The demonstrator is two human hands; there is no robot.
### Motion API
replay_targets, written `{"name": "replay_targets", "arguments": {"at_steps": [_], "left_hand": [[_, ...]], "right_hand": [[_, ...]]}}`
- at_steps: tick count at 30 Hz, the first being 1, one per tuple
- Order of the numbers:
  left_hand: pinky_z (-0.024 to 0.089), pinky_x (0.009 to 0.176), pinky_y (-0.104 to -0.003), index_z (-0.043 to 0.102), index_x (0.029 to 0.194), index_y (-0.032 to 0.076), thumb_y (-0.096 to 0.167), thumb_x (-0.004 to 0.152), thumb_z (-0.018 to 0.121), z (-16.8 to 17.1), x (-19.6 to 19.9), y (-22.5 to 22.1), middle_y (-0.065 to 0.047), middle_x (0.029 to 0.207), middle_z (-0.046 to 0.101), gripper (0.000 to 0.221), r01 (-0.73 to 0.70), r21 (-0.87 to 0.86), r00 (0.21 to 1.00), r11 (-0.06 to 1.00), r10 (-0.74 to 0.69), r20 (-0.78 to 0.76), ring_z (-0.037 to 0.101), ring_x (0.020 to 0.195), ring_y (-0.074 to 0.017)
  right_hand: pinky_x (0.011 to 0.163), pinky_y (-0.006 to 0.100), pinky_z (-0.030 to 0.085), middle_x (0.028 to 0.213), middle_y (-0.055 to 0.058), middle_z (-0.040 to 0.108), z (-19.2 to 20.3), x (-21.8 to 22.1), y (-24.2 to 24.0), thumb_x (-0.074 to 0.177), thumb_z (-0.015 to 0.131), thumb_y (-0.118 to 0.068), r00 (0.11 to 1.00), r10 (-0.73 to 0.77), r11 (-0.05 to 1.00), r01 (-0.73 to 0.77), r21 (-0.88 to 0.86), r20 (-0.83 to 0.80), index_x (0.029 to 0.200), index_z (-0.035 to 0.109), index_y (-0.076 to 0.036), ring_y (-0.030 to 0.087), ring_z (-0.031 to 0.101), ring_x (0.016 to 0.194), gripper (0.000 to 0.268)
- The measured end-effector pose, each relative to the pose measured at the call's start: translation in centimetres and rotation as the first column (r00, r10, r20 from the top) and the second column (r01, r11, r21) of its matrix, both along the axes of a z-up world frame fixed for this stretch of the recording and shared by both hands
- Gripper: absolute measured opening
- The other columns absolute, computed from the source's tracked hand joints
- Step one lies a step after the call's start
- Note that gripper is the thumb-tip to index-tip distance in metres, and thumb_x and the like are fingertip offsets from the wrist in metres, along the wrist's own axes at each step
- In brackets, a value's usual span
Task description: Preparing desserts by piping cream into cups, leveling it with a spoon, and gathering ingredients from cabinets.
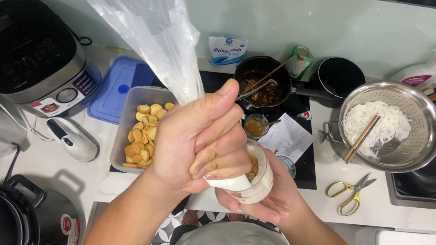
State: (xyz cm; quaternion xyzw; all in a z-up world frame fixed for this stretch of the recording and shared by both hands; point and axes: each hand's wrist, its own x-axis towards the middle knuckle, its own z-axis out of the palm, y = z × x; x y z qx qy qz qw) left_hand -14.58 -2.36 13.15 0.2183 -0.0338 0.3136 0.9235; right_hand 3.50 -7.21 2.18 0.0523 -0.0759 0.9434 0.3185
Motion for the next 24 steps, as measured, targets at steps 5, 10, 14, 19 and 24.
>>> {"name": "replay_targets", "arguments": {"at_steps": [5,10,14,19,24], "left_hand": [[0.023,0.041,-0.024,0.033,0.060,0.015,0.036,0.118,0.034,0.4,-0.2,0.0,0.002,0.047,0.028,0.061,0.043,0.047,0.999,0.998,-0.042,-0.026,0.020,0.038,-0.0082],[0.022,0.043,-0.025,0.036,0.063,0.014,0.031,0.118,0.040,0.5,-0.4,0.1,0.002,0.050,0.030,0.058,0.059,0.075,0.998,0.995,-0.059,0.006,0.020,0.040,-0.0080],[0.028,0.046,-0.025,0.044,0.071,0.008,0.012,0.101,0.051,2.0,-0.2,-0.5,-0.001,0.057,0.042,0.031,-0.204,0.263,0.943,0.943,0.261,-0.204,0.033,0.047,-0.0075],[0.037,0.052,-0.024,0.057,0.075,0.006,0.016,0.092,0.056,2.3,0.0,-2.0,-0.004,0.064,0.058,0.021,-0.312,0.479,0.686,0.821,0.543,-0.485,0.044,0.053,-0.0096],[0.057,0.074,-0.034,0.038,0.064,0.010,0.065,0.106,0.031,-0.3,-0.8,-2.2,-0.001,0.053,0.040,0.069,-0.379,0.603,0.779,0.702,0.594,-0.200,0.054,0.048,-0.0196]], "right_hand": [[0.028,0.026,0.038,0.094,0.040,0.057,0.0,-0.4,0.0,0.113,0.026,-0.051,0.988,0.107,0.994,-0.110,-0.026,-0.109,0.143,0.035,0.014,0.026,0.055,0.040,0.073],[0.027,0.026,0.039,0.089,0.039,0.056,-0.3,-0.3,0.1,0.112,0.028,-0.047,0.973,0.169,0.985,-0.172,-0.009,-0.157,0.139,0.037,0.015,0.030,0.055,0.040,0.068],[0.029,0.028,0.037,0.089,0.037,0.057,-0.7,-0.4,0.2,0.108,0.026,-0.043,0.998,0.048,0.998,-0.049,0.046,0.031,0.127,0.043,0.019,0.028,0.054,0.042,0.067],[0.036,0.029,0.039,0.093,0.035,0.059,-3.8,0.1,0.1,0.111,0.027,-0.046,0.980,-0.115,0.968,0.073,0.238,0.165,0.113,0.049,0.022,0.025,0.054,0.046,0.072],[0.044,0.030,0.046,0.103,0.030,0.064,-2.4,-0.5,-0.2,0.098,0.027,-0.049,0.928,-0.248,0.953,0.184,0.239,0.277,0.139,0.044,0.002,0.026,0.063,0.060,0.067]]}}
